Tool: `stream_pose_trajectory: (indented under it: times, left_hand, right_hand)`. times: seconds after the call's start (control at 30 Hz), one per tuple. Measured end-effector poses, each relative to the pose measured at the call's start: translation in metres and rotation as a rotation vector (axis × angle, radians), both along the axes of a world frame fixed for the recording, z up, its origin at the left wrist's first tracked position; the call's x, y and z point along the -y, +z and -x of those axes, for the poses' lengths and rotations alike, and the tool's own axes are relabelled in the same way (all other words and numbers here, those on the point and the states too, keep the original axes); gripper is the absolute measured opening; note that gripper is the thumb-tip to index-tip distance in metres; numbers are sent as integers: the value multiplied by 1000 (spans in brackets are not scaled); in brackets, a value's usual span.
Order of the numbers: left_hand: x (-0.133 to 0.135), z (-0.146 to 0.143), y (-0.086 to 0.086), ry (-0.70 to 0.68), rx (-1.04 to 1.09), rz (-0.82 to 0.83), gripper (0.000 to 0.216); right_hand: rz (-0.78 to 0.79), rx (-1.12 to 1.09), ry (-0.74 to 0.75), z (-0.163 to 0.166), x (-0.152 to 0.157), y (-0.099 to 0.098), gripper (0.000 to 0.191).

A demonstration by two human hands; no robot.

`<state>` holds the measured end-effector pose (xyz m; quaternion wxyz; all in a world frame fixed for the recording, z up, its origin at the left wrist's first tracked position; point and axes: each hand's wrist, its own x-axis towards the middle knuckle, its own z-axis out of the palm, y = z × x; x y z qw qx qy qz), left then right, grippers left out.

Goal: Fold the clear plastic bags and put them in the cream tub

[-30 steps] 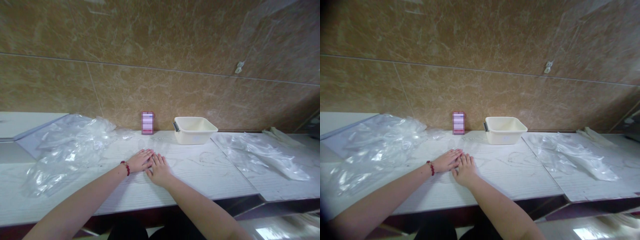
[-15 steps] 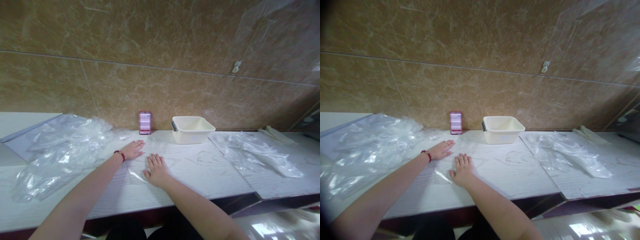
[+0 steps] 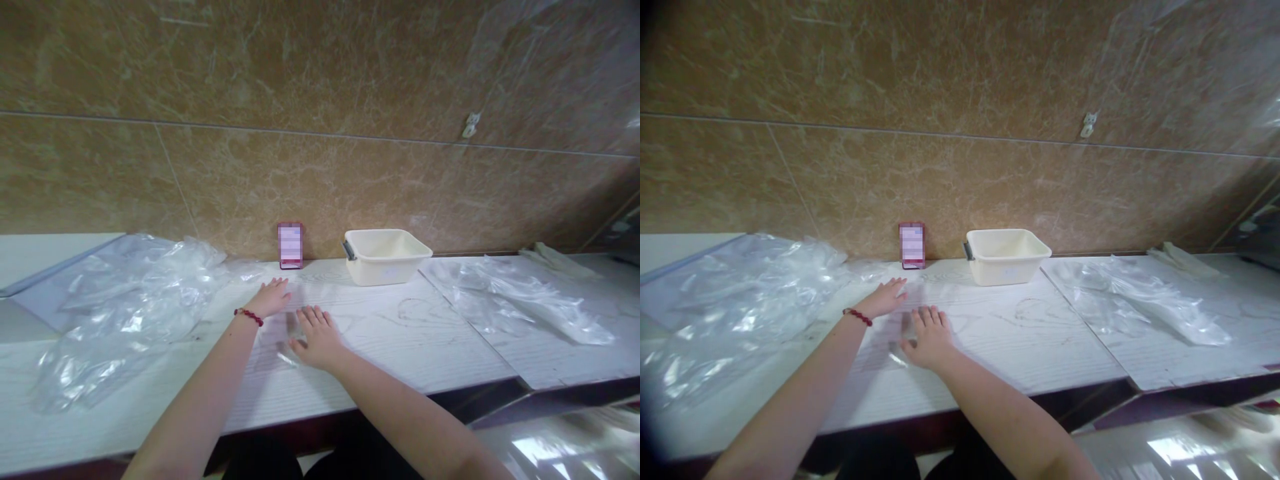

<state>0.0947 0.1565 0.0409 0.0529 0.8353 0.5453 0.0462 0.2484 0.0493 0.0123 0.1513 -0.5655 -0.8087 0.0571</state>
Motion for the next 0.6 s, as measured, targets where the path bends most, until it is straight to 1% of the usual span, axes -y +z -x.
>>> stream_pose_trajectory:
  times: [0.13,0.2,0.27,0.33,0.4,0.47,0.53,0.6]
  left_hand:
    - [26,-24,1,-74,-52,37,48]
    - [35,-29,0,-97,-49,-22,49]
    - [40,-29,-1,-135,-17,-76,48]
    - [42,-26,-2,-172,16,-86,48]
    - [42,-21,-2,-193,28,-53,51]
    - [42,-18,-2,-214,25,-2,54]
    - [44,-18,-1,-244,26,39,58]
    - [46,-19,0,-277,34,66,61]
  right_hand:
    - [-10,-103,-76,-3,-5,-1,57]
    - [-27,-135,-107,-6,-10,1,52]
    - [-59,-163,-103,-13,-19,6,49]
    - [-71,-188,-97,-23,-35,13,47]
    - [-5,-190,-127,-36,-55,21,39]
    - [65,-135,-198,-51,-77,26,33]
    - [118,-83,-266,-67,-95,27,31]
    - [117,-74,-313,-79,-105,24,29]
